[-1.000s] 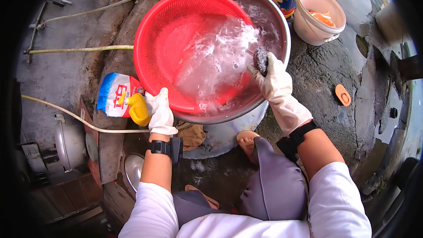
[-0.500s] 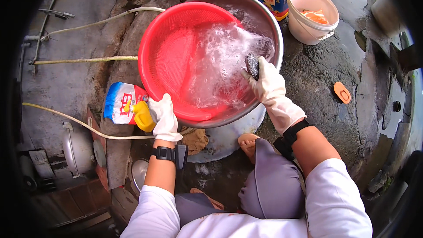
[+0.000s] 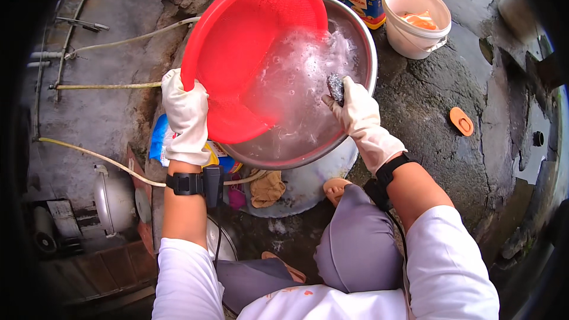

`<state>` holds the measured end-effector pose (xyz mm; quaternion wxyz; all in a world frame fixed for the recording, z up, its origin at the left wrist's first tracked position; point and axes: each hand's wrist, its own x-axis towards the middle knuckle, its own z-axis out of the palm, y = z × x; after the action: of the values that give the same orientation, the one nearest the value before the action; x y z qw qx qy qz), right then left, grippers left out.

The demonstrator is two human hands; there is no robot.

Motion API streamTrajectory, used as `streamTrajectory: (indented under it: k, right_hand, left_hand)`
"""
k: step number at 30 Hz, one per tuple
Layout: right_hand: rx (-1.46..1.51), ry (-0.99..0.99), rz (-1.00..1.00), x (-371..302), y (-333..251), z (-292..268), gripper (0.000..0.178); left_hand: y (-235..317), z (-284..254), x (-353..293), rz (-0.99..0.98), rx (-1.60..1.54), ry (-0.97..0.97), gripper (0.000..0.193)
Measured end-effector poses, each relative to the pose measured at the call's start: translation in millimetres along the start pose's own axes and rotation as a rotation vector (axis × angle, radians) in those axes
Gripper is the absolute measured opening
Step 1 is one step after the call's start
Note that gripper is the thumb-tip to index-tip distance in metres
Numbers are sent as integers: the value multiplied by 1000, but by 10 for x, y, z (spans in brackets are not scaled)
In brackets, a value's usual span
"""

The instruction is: Scrubbing a red plastic sieve with a steel wool scrubber and rinsing it in a basin of water.

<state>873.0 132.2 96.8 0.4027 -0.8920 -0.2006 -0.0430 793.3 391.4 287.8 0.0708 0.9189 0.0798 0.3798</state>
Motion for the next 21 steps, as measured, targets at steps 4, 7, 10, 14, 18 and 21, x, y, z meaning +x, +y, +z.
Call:
streamTrajectory:
  k: [4, 7, 10, 14, 18, 21]
  right_hand:
    - [10, 18, -16, 11, -43, -37, 46]
    - [14, 57, -45, 7, -48, 4, 47]
    - [-26, 4, -5, 17, -38, -39, 50]
    - [-31, 64, -51, -13, 3, 8, 51]
    - [-17, -32, 6, 8, -30, -30, 50]
    - [-14, -64, -36, 28, -22, -71, 49]
  left_hand:
    - [7, -166, 169, 203, 51, 94, 14]
    - [-21, -372, 280, 282, 90, 90, 9]
    - [17, -513, 330, 277, 89, 89, 7]
    - [147, -773, 380, 276, 126, 168, 10]
    - [215, -1001, 360, 80, 17, 140, 7]
    - [394, -1134, 317, -107, -97, 188, 3]
